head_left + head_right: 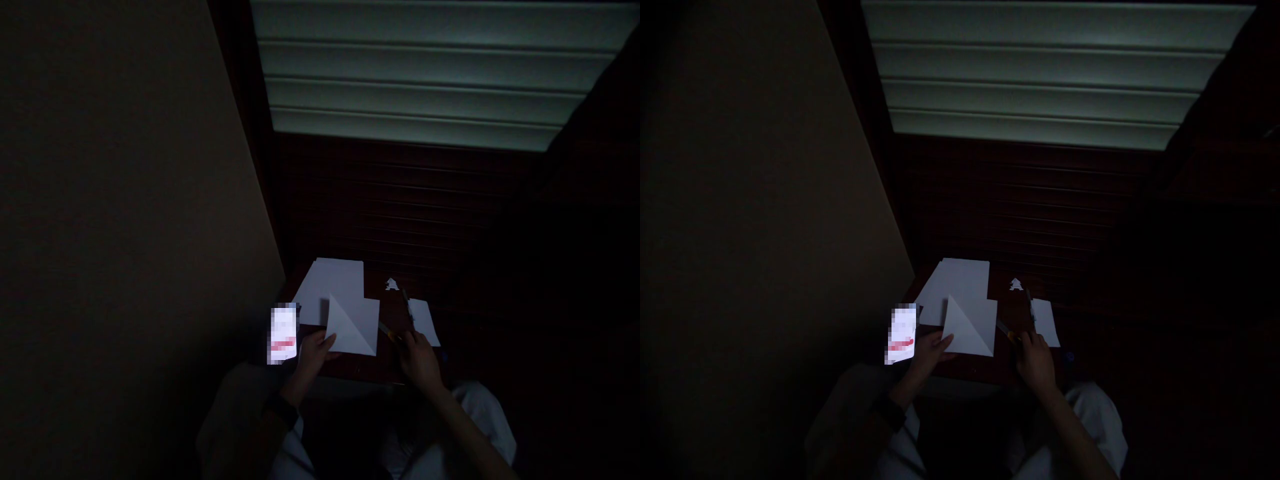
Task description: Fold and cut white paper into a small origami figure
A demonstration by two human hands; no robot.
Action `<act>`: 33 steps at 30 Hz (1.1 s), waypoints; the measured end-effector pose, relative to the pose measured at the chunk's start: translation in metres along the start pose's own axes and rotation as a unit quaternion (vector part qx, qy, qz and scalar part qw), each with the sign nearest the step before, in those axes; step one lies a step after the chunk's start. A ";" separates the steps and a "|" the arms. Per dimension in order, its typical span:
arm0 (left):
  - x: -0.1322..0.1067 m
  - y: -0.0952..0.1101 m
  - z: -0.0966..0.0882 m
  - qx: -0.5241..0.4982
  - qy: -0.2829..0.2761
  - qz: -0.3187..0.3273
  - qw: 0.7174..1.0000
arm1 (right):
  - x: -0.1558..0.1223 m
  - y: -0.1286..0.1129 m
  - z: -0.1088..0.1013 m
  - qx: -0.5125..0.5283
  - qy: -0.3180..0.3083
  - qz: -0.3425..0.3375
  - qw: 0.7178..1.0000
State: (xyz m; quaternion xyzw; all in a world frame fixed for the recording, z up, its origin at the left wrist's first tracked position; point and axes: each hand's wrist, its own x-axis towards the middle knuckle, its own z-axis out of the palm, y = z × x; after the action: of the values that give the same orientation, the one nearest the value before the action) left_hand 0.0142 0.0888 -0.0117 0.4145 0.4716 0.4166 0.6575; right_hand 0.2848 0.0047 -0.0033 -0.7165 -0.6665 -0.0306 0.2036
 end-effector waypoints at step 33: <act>-0.012 0.015 -0.028 0.050 -0.170 -0.073 0.981 | 0.015 -0.022 -0.002 0.546 -0.260 0.102 0.790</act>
State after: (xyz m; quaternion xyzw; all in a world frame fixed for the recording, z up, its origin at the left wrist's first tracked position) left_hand -0.0174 0.0867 -0.0005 0.4760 0.4028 0.2666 0.7349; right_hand 0.2658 0.0192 0.0090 -0.5310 -0.5229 0.5469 0.3814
